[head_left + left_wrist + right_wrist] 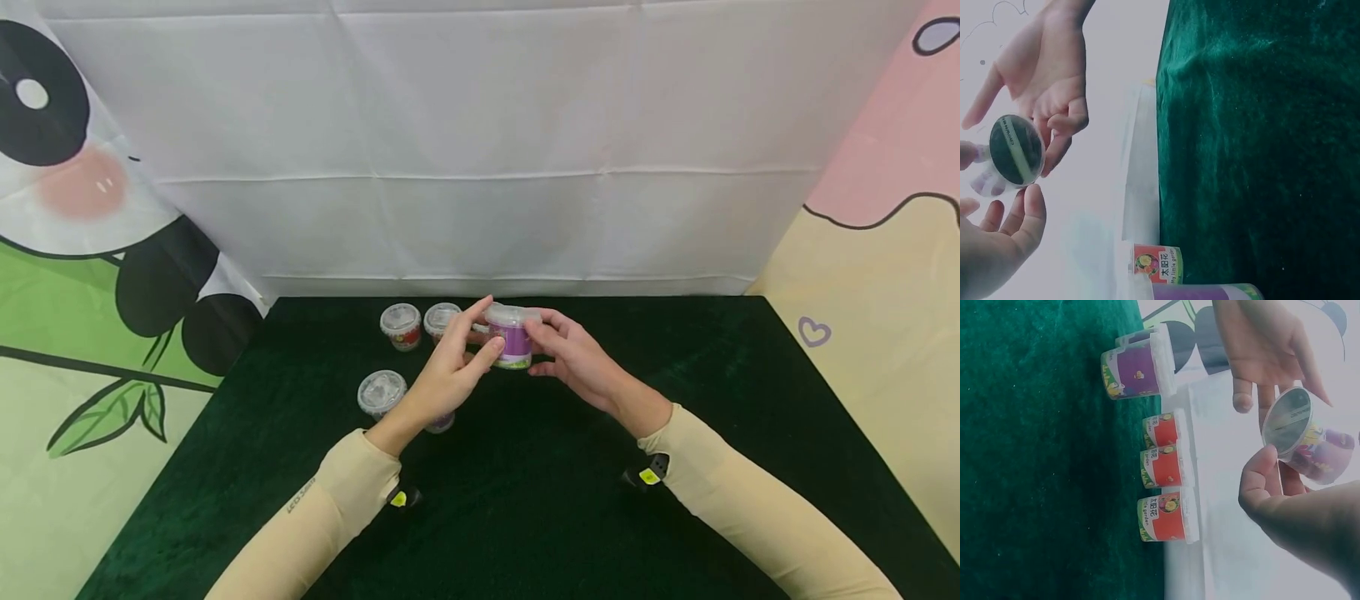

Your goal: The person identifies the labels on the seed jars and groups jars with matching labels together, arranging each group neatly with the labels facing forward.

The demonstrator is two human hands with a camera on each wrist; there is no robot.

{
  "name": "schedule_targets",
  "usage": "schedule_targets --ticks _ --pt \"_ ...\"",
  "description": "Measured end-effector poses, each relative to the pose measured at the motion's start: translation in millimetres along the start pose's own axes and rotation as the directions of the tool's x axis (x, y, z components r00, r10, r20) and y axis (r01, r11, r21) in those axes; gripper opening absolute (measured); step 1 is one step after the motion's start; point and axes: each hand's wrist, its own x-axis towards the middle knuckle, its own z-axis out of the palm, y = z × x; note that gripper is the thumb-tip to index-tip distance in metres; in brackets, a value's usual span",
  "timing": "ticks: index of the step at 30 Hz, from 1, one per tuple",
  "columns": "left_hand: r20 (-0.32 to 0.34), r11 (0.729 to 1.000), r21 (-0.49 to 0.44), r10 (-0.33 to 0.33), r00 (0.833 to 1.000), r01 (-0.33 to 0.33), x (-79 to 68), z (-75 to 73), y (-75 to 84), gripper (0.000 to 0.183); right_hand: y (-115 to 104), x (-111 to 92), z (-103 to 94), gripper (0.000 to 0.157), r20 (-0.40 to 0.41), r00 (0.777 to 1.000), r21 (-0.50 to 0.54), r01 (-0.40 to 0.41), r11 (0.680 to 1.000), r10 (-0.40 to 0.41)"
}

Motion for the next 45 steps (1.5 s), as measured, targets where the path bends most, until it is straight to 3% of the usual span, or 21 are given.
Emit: schedule_targets --ticks 9,17,21,30,45 --pt "-0.012 1.000 0.031 0.003 1.000 -0.002 -3.6 5.8 1.2 0.062 -0.6 0.8 3.4 0.064 -0.010 1.000 -0.059 0.008 0.998 -0.009" --pt "-0.010 0.998 -0.061 -0.013 1.000 0.012 -7.0 -2.9 38.1 0.046 -0.1 -0.2 2.2 0.061 -0.020 1.000 -0.071 0.012 0.997 -0.013" --pt "-0.005 0.997 -0.074 -0.034 0.999 0.034 -6.7 -6.1 38.1 0.045 1.6 0.6 1.2 0.063 -0.027 1.000 -0.056 0.007 0.998 -0.008" --pt "0.004 0.992 -0.101 -0.070 0.998 0.070 -2.1 -6.9 -0.5 0.047 2.6 0.9 1.1 0.056 -0.004 1.000 -0.053 0.018 0.998 -0.018" --pt "0.066 0.995 -0.051 -0.088 0.994 0.091 -2.3 -12.7 -4.0 0.047 3.4 0.5 -2.6 0.056 0.009 1.000 -0.088 -0.007 0.996 0.007"
